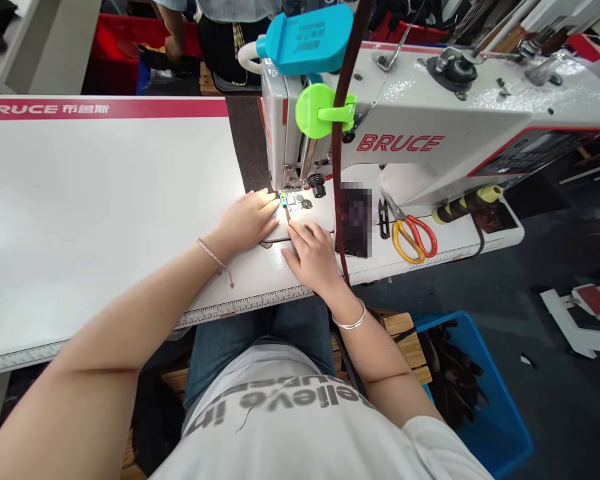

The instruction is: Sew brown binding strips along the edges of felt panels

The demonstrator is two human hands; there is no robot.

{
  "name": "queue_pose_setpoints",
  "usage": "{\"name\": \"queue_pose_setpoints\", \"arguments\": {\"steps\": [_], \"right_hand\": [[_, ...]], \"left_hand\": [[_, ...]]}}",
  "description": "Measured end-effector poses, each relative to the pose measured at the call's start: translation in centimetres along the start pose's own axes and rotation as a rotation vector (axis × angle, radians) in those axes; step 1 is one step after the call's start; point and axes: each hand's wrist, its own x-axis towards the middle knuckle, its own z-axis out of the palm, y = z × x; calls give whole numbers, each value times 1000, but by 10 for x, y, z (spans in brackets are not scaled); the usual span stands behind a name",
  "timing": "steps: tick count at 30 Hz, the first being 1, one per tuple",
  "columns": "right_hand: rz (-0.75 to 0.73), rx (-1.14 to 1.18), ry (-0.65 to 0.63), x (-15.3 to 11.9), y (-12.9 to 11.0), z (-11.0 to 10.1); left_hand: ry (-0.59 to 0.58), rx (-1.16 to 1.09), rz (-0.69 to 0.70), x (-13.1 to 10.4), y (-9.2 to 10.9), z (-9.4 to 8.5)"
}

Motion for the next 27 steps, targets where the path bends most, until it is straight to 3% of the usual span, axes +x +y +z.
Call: {"name": "queue_pose_setpoints", "arguments": {"steps": [5,14,27], "right_hand": [[20,22,1,-1,-1,0],[-9,66,44,-4,2,0],[-3,103,125,-5,1,0]], "left_hand": [[25,23,-32,0,-1,2],[-59,118,-195,1,-5,-5],[-29,117,-328,-25,-5,-2]]}}
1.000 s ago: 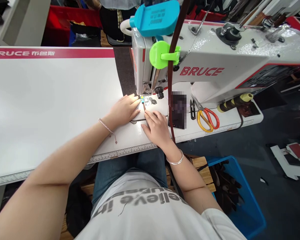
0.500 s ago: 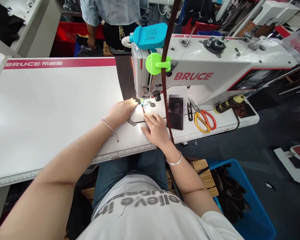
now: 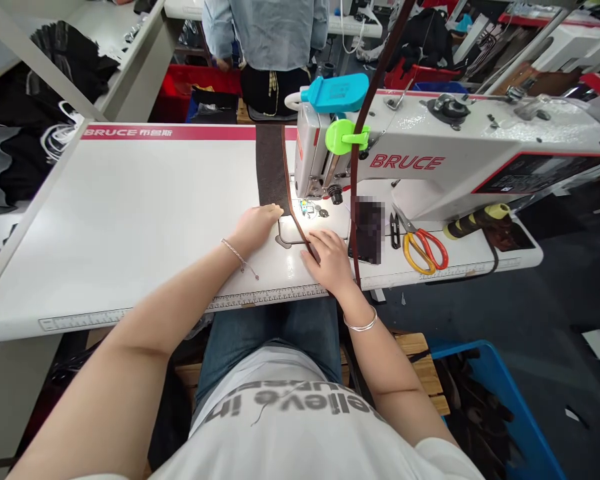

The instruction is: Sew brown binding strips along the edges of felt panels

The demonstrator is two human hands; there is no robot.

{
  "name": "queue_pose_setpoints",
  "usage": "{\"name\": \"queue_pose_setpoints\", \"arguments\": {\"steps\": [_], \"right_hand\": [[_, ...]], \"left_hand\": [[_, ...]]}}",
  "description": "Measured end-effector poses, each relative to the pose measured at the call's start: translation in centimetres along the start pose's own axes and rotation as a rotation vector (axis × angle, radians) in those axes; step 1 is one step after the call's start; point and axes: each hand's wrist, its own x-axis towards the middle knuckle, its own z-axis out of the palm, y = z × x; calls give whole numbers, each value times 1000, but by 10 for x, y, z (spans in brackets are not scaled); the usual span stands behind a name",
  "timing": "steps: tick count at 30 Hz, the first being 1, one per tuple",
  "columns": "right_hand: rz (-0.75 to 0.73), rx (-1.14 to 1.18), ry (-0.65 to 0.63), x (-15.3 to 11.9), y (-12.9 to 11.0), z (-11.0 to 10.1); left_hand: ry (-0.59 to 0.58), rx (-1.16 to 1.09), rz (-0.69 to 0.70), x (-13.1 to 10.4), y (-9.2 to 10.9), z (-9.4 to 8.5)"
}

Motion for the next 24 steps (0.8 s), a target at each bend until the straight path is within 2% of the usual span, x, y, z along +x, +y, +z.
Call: {"name": "queue_pose_setpoints", "arguments": {"steps": [9,14,16,19,24], "right_hand": [[6,-30,-18,0,-3,0],[11,56,4,0,-4,-3],[56,179,53,-5,-11,-4],[210,484,98,-20,-34,-6],[469,930,-16,-55,-73,-5]], "left_hand": [[-15,-5,-33,-15,-2,-5],[7,-43,-44,-41,5,-16],[60,-100,-43,-60,14,-17],[148,-222,-21,-95,37,-16],[287,-340,5,-150,85,-11]]}}
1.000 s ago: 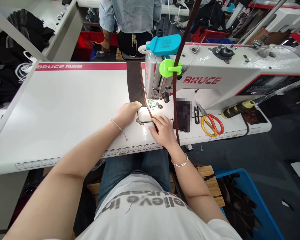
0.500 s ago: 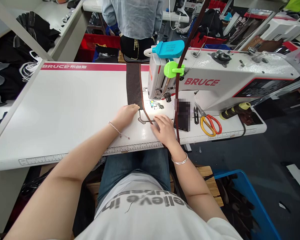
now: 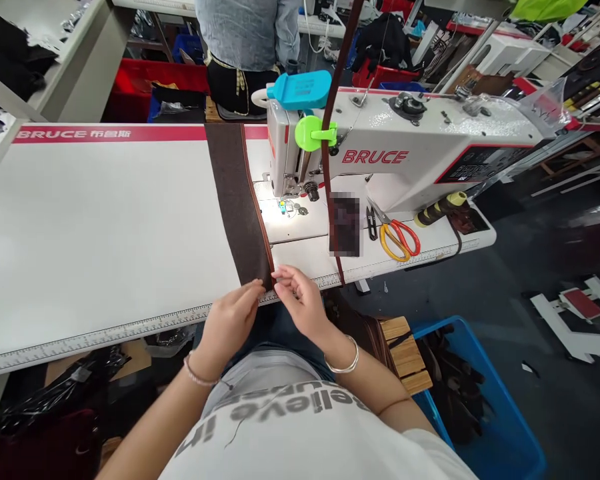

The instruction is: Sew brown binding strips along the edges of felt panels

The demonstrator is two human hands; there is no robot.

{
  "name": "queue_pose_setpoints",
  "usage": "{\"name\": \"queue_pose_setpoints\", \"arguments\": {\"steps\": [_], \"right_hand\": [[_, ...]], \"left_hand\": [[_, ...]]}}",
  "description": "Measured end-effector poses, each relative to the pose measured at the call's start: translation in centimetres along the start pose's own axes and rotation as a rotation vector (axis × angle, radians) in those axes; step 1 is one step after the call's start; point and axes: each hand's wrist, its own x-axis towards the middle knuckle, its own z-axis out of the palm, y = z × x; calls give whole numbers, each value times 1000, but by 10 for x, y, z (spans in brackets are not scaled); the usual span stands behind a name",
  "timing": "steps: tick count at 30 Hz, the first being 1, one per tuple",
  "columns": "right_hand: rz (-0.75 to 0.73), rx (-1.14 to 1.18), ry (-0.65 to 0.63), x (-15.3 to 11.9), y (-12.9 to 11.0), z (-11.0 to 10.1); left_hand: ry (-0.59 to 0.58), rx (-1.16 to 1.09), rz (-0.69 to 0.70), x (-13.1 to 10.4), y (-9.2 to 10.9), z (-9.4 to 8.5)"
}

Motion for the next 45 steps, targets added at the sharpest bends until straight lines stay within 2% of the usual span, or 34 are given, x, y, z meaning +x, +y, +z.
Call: {"name": "queue_pose_setpoints", "arguments": {"steps": [3,6,12,16,20,26,29,32,36,38,40,42,43,45], "right_hand": [[126,70,48,-15,5,0],[217,71,88,-24,11,-6],[371,234,-25,-35,23,-6],[396,294,-32,-35,28,-4],[397,326,-31,-33,29,-7],[388,341,0,-35,32,-7],[374,357,38,-38,34,-9],[373,368,22,-44,34,-9],[372,301,-44,-54,33,-5],[312,195,-81,-58,30,-6],[183,21,-110,-59,25,-16],[22,-188,-78,-57,17,-40],[-53,-294,-22,-53,13,-57],[-153,-520,182,-42,5,-99]], "left_hand": [[22,-8,65,-20,16,0],[35,-23,103,-29,20,-1],[46,-71,122,-34,21,7],[9,-96,102,-36,23,11],[-65,-214,145,-41,31,19],[-389,-317,48,-45,37,41],[-410,-308,14,-48,33,49],[-392,-332,4,-50,32,52],[-443,-511,-122,-48,35,50],[-455,-604,-182,-48,35,48],[-423,-669,-234,-50,33,47],[-373,-730,-303,-52,31,48],[-346,-767,-342,-53,31,49],[-301,-854,-416,-53,30,52]]}}
